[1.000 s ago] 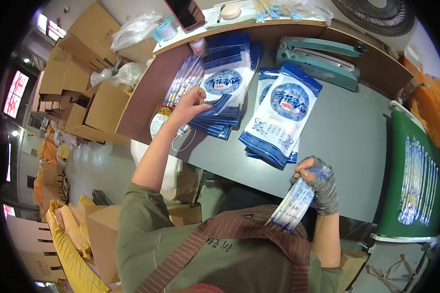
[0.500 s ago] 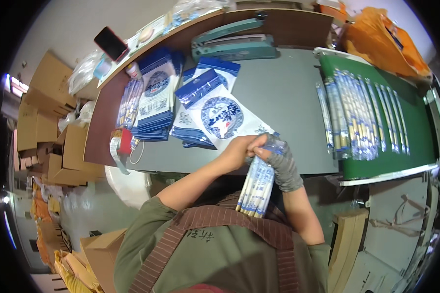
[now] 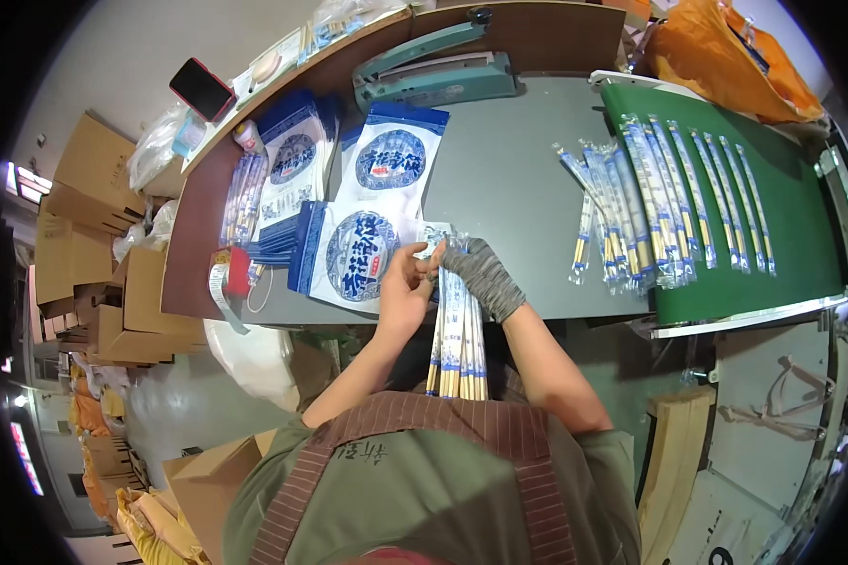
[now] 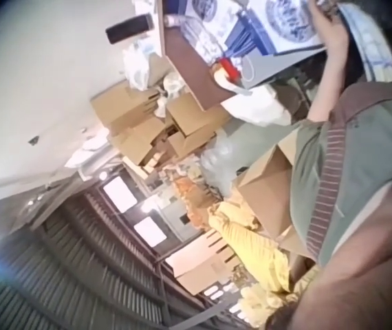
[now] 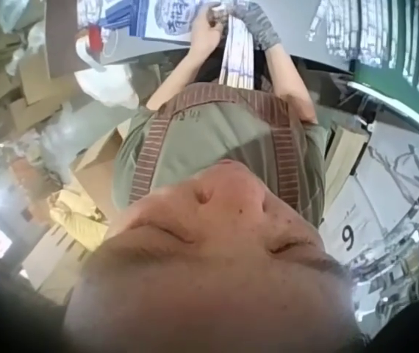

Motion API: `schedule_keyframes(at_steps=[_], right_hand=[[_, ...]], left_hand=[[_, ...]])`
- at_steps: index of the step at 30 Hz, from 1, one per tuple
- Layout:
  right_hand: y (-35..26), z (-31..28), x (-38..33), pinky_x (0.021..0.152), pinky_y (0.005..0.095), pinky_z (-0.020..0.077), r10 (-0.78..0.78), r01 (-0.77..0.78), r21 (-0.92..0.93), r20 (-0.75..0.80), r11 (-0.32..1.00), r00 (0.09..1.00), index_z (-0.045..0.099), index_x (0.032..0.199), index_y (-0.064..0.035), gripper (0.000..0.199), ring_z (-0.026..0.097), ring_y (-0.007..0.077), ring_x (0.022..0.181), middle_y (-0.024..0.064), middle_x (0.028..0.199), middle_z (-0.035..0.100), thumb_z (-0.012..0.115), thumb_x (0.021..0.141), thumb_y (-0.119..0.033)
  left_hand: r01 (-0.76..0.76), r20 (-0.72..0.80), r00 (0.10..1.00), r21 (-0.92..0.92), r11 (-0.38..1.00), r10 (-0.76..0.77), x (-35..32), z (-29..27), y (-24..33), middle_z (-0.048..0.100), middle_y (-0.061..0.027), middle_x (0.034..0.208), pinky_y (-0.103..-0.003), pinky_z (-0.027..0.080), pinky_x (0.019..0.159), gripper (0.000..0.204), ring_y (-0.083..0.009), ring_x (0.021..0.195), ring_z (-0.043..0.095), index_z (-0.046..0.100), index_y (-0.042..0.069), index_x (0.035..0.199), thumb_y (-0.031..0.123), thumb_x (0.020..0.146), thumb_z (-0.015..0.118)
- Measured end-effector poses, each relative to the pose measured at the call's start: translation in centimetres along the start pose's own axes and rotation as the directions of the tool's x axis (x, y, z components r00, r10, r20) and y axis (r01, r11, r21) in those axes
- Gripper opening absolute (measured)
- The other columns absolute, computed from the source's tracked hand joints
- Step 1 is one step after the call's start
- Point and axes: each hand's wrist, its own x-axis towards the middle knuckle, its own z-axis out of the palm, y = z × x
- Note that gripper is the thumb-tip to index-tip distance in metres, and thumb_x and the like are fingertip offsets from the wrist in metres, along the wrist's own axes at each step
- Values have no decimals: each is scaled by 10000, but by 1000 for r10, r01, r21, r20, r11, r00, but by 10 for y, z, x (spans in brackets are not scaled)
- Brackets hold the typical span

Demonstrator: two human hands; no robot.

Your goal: The person is packaging stick-like items into labeled plastic bags and placing them into cardboard boxes.

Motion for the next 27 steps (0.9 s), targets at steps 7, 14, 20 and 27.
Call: schedule_keyframes(at_steps=[7,14,20,27], right_hand=[[4,19,13,678,397,490,29,-65,-646,-66,760,997,645,894,36,451,628,313,724,230,767,628,653,773,-399],[-7,31,-16,728,422,491,-177,88,-906,14,415,984,631,964,2,446,626,359,810,250,902,640,648,783,-405],[16,26,-154,897,313,453,-149,159,-355,57,921,987,526,1215,-40,375,543,136,1041,58,1139,588,638,872,-144],[52,-3,-182,871,315,463,22,-126,-563,-188,817,982,521,1183,-34,426,579,144,985,58,974,643,702,827,-182]], left_hand=[[-102,-212,973,-63,993,87,-22,-12,10,513,-21,787,-227,424,663,324,-84,741,503,484,0,1161,-70,855,563],[-610,-104,720,376,697,686,-23,-19,39,579,-170,867,-370,468,669,307,-350,751,550,542,9,1053,-104,768,547],[-925,578,378,199,324,723,-72,-41,81,605,-116,906,-330,516,625,360,-268,764,595,598,18,1061,50,703,630],[-615,338,788,405,677,514,-72,-32,24,559,-151,1035,-398,489,765,477,-346,945,564,525,22,1188,21,727,644]])
